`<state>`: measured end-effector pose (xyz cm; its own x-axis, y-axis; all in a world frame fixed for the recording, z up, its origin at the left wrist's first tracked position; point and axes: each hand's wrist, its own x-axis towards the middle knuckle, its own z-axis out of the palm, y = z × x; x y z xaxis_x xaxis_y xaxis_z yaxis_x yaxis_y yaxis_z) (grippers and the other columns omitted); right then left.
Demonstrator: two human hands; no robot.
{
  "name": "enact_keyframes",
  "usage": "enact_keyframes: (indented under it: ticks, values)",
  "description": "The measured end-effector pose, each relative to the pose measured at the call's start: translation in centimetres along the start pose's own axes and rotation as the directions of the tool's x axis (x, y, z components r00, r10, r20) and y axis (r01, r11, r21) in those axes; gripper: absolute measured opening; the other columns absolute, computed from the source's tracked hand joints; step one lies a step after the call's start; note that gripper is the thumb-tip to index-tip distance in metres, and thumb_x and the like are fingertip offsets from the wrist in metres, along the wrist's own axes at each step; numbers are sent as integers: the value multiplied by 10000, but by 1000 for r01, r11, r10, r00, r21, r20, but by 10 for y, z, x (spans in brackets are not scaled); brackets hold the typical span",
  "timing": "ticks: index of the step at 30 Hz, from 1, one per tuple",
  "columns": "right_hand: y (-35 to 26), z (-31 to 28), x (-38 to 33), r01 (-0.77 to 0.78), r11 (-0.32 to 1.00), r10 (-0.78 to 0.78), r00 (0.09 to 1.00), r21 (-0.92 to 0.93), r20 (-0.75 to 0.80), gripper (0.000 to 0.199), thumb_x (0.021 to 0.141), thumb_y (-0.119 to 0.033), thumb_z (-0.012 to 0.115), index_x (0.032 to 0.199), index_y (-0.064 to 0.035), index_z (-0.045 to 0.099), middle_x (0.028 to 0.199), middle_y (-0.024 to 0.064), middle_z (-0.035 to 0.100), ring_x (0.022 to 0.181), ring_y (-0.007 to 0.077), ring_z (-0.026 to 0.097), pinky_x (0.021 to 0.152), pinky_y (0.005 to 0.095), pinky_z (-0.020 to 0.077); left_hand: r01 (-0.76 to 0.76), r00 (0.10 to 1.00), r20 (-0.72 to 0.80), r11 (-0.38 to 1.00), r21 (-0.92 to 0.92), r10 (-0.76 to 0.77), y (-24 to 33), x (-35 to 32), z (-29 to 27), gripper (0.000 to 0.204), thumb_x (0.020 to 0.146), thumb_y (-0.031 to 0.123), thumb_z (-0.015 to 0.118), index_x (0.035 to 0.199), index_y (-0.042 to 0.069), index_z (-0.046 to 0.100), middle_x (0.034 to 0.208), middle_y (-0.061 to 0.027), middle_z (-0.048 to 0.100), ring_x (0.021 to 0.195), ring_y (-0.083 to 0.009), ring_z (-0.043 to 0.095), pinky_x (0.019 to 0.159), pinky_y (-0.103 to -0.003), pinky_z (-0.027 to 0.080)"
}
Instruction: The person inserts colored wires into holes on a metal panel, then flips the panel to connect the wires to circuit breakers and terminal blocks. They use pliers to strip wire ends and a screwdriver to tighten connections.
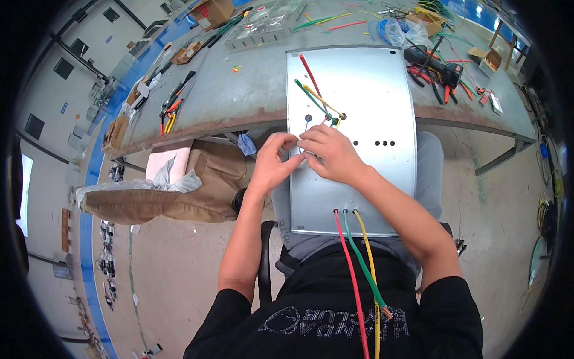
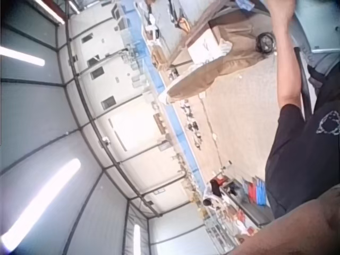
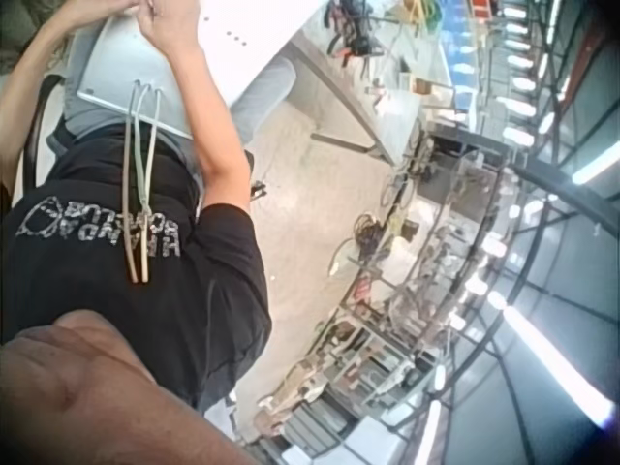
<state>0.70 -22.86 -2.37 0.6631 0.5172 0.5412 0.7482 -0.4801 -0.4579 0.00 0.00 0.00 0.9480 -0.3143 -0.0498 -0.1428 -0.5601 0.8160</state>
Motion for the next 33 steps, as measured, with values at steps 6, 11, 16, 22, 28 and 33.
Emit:
enact_keyframes:
  ticks: [6,11,16,22,28,33]
  values:
    - [-3,9,-26,184,924,-171,983,-336,67,457,866,-68,725,1318,-4,713,1453,166,654,1451,366,543,1235,541,422,-178,865,-471,984,31,171,-21,8,10,742,910,273,826,1563,63,546,1647,-203,479,1500,-353,484,1183,-456,440]
    - [-9,9,-38,115,931,-82,991,-347,110,563,917,-136,740,1452,7,632,1594,177,552,1540,363,451,1288,554,342,-196,817,-465,922,333,342,-20,33,33,659,965,251,779,1543,27,555,1652,-284,437,1522,-462,432,1243,-544,365]
    - [-12,4,-45,92,967,-62,989,-238,132,577,899,-117,754,1457,-24,638,1612,179,536,1571,353,416,1303,536,328,-297,681,-334,663,687,652,18,98,39,534,978,65,645,1504,-4,587,1588,-302,502,1514,-457,443,1248,-574,349]
    - [0,-16,-72,22,997,-16,997,77,-76,278,896,-69,778,1172,-32,774,1374,173,704,1317,342,663,1103,431,554,-316,682,-304,643,698,665,10,126,71,566,983,71,587,1536,-31,533,1550,-302,543,1512,-446,449,1275,-554,322]
    - [25,-57,-91,-209,978,195,906,3,-377,129,919,-42,766,1042,-3,779,1136,165,762,1047,328,752,913,391,605,-157,716,-339,614,774,610,14,121,77,591,1054,179,531,1605,-26,468,1625,-274,485,1555,-433,400,1282,-557,299]
    - [34,-58,-94,-204,979,180,903,-21,-389,144,931,-49,754,1067,-11,780,1177,158,749,1107,333,732,958,405,595,-208,815,-352,799,564,461,4,97,80,671,1084,286,525,1633,-64,363,1705,-319,335,1600,-464,304,1299,-597,231]
